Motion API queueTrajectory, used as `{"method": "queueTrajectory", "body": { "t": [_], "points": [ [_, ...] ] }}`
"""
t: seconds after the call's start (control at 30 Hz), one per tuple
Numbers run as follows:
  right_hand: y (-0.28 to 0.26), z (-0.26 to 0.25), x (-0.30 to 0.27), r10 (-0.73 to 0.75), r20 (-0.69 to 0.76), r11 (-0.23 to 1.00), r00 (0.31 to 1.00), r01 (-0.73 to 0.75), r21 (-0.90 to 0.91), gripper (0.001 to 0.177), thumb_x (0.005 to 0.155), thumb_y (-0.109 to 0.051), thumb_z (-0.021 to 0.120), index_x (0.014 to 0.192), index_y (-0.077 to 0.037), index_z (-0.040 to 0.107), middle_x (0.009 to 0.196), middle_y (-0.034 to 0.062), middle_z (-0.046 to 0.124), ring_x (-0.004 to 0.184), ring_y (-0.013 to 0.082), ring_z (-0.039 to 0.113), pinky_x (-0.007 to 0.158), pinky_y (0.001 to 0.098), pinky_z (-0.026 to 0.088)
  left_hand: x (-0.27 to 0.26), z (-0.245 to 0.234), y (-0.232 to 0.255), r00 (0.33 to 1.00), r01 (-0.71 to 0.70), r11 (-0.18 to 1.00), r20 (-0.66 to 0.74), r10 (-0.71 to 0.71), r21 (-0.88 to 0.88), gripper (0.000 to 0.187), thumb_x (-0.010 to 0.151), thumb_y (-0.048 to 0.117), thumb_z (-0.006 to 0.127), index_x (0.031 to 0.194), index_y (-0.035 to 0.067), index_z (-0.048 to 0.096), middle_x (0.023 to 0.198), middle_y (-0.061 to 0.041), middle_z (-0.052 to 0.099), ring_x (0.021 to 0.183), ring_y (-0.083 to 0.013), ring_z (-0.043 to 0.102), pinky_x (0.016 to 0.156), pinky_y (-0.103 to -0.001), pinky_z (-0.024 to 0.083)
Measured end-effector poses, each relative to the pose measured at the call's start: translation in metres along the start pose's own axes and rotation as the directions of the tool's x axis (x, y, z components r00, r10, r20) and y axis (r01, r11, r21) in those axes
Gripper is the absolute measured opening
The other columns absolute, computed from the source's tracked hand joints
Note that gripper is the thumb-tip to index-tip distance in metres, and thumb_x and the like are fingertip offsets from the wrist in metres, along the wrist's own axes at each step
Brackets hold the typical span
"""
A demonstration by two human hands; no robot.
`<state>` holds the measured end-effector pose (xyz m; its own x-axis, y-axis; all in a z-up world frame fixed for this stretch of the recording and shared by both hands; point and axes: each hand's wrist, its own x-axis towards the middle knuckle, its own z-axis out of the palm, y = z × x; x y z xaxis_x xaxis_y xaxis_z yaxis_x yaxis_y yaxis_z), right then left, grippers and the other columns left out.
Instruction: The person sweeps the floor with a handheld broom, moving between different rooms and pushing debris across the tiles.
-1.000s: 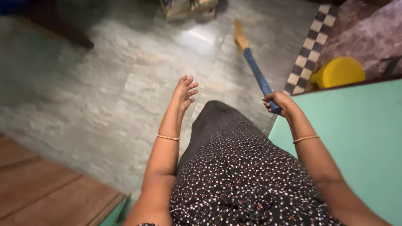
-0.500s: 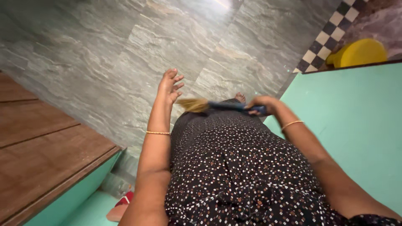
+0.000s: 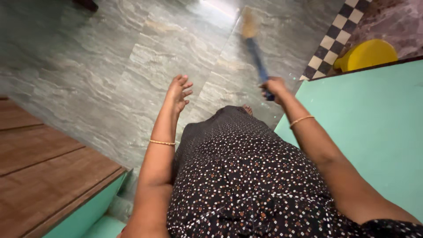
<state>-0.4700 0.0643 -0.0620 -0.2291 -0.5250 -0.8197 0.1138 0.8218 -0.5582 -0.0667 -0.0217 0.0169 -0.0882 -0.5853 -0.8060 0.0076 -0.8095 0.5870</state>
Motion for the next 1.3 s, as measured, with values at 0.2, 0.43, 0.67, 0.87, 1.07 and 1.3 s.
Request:
{"method": "queueTrajectory", "body": {
  "t": [0.2, 0.43, 0.67, 0.87, 1.07, 1.3],
  "points": [
    [-0.053, 0.063, 0.031, 0.236, 0.481, 0.909, 0.845, -0.366, 0.197, 0.030, 0.093, -0.012, 0.067, 0.114, 0.000, 0.048, 0.073, 0.0093, 0.063, 0.053, 0.0145, 0.061, 0.042, 0.0243, 0.049, 0.058, 0.054, 0.004, 0.970, -0.201, 0.934, 0.196, 0.146, 0.297, 0.058, 0.101, 0.052, 0.068, 0.137, 0.008, 0.057, 0.133, -0.025, 0.060, 0.126, -0.0511, 0.047, 0.110, -0.072, 0.025],
    [-0.044, -0.072, 0.089, 0.185, 0.078, 0.758, 0.980, -0.193, 0.623, 0.032, 0.091, -0.002, 0.071, 0.109, -0.002, 0.046, 0.078, 0.0120, 0.059, 0.051, 0.0187, 0.057, 0.045, 0.0283, 0.054, 0.017, 0.107, 0.056, 0.991, -0.100, 0.939, 0.118, 0.064, 0.329, 0.062, 0.088, 0.054, 0.062, 0.141, 0.021, 0.057, 0.140, -0.004, 0.063, 0.134, -0.0339, 0.049, 0.113, -0.071, 0.015],
    [-0.074, -0.092, 0.103, 0.073, -0.003, 0.763, 0.997, -0.054, 0.645, 0.016, 0.087, 0.000, 0.064, 0.100, 0.002, 0.055, 0.073, 0.0108, 0.056, 0.053, 0.0205, 0.059, 0.044, 0.0324, 0.052, 0.014, 0.135, 0.056, 0.992, -0.011, 0.974, 0.124, -0.018, 0.228, 0.069, 0.089, 0.054, 0.061, 0.148, 0.019, 0.049, 0.144, -0.007, 0.060, 0.141, -0.0431, 0.041, 0.115, -0.073, 0.010],
    [-0.088, -0.012, 0.081, -0.070, 0.251, 0.916, 0.965, -0.037, 0.399, 0.023, 0.090, -0.001, 0.062, 0.110, 0.001, 0.051, 0.072, 0.0070, 0.056, 0.053, 0.0147, 0.056, 0.043, 0.0280, 0.048, 0.034, 0.166, 0.071, 0.990, 0.005, 0.981, 0.135, -0.031, 0.192, 0.069, 0.090, 0.054, 0.061, 0.147, 0.019, 0.049, 0.143, -0.006, 0.061, 0.139, -0.0406, 0.045, 0.116, -0.072, 0.010],
    [-0.103, 0.001, 0.131, 0.117, 0.510, 0.777, 0.852, -0.398, 0.488, 0.027, 0.092, -0.003, 0.065, 0.107, 0.000, 0.043, 0.072, 0.0076, 0.052, 0.054, 0.0153, 0.057, 0.040, 0.0229, 0.044, 0.042, 0.175, 0.092, 0.996, 0.022, 0.977, 0.085, -0.041, 0.214, 0.067, 0.089, 0.053, 0.061, 0.146, 0.020, 0.049, 0.142, -0.006, 0.062, 0.138, -0.0388, 0.046, 0.116, -0.072, 0.014],
    [-0.126, -0.094, 0.183, 0.214, 0.180, 0.602, 0.960, -0.275, 0.749, 0.025, 0.092, -0.005, 0.066, 0.104, -0.001, 0.044, 0.075, 0.0104, 0.055, 0.057, 0.0163, 0.057, 0.045, 0.0239, 0.047, 0.089, 0.155, 0.148, 0.986, -0.011, 0.983, 0.165, -0.020, 0.185, 0.067, 0.088, 0.054, 0.061, 0.145, 0.020, 0.050, 0.141, -0.004, 0.063, 0.133, -0.0333, 0.051, 0.112, -0.068, 0.020]
  ]
}}
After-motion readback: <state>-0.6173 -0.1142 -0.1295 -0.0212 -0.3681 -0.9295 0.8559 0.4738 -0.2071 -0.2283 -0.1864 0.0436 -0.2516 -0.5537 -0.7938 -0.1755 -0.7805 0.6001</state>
